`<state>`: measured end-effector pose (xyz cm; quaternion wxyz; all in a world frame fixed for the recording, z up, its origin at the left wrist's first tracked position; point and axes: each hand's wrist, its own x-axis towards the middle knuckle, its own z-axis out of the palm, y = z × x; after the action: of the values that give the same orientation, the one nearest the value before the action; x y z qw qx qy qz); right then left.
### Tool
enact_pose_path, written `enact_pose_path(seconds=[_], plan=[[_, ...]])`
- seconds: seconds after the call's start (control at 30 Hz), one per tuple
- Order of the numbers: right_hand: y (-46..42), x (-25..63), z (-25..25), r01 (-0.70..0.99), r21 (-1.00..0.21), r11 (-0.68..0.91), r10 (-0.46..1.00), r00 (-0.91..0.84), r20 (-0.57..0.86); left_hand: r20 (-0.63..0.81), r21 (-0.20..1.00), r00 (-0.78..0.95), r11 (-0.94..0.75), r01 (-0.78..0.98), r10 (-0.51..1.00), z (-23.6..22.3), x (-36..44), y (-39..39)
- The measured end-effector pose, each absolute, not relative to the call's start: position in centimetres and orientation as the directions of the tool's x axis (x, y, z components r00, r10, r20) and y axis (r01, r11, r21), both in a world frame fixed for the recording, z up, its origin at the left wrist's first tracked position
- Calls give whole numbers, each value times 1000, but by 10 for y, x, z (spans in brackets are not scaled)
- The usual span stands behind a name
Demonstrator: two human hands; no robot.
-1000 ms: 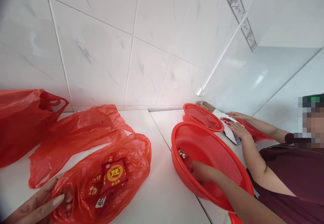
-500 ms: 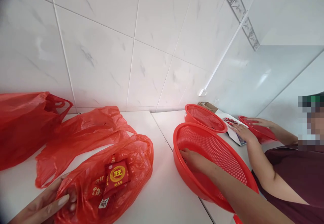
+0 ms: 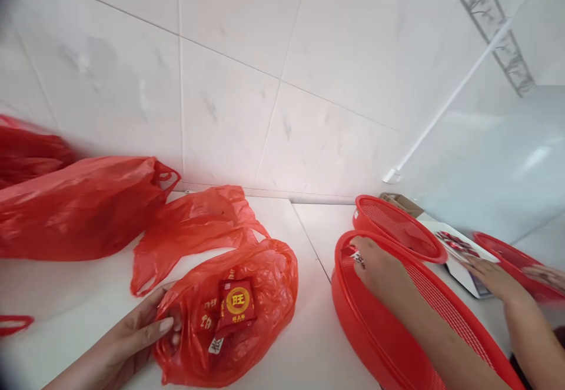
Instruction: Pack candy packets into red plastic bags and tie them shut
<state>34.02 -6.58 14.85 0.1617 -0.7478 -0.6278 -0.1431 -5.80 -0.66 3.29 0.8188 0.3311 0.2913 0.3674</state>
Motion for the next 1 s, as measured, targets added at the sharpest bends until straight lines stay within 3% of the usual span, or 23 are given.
enact_pose_path(seconds=[0.1, 0.27, 0.4, 0.5, 0.63, 0.8, 1.0], plan=[[-61, 301, 153, 998, -7, -67, 934, 65, 351, -191, 771, 599, 497, -398, 777, 38, -58, -8], [-53, 226, 136, 953, 9, 303, 932, -299, 204, -134, 784, 631, 471, -404, 764, 34, -60, -7], [-31, 196, 110, 930, -17, 368, 925, -364, 113, -94, 808, 630, 429, -404, 771, 25, -61, -6], [-24, 196, 103, 946, -124, 299, 949, -281, 145, -74, 810, 638, 419, -410, 766, 20, -61, -4], [-27, 214, 93, 956, -295, 16, 984, 36, 173, -58, 796, 652, 429, -427, 756, 18, -62, -2], [-26, 241, 52, 924, -253, -288, 945, 317, 80, -105, 789, 648, 460, -408, 754, 18, -63, 0], [-18, 255, 19, 844, -435, -313, 924, 376, 66, -234, 814, 583, 485, -321, 778, 16, -62, -2]])
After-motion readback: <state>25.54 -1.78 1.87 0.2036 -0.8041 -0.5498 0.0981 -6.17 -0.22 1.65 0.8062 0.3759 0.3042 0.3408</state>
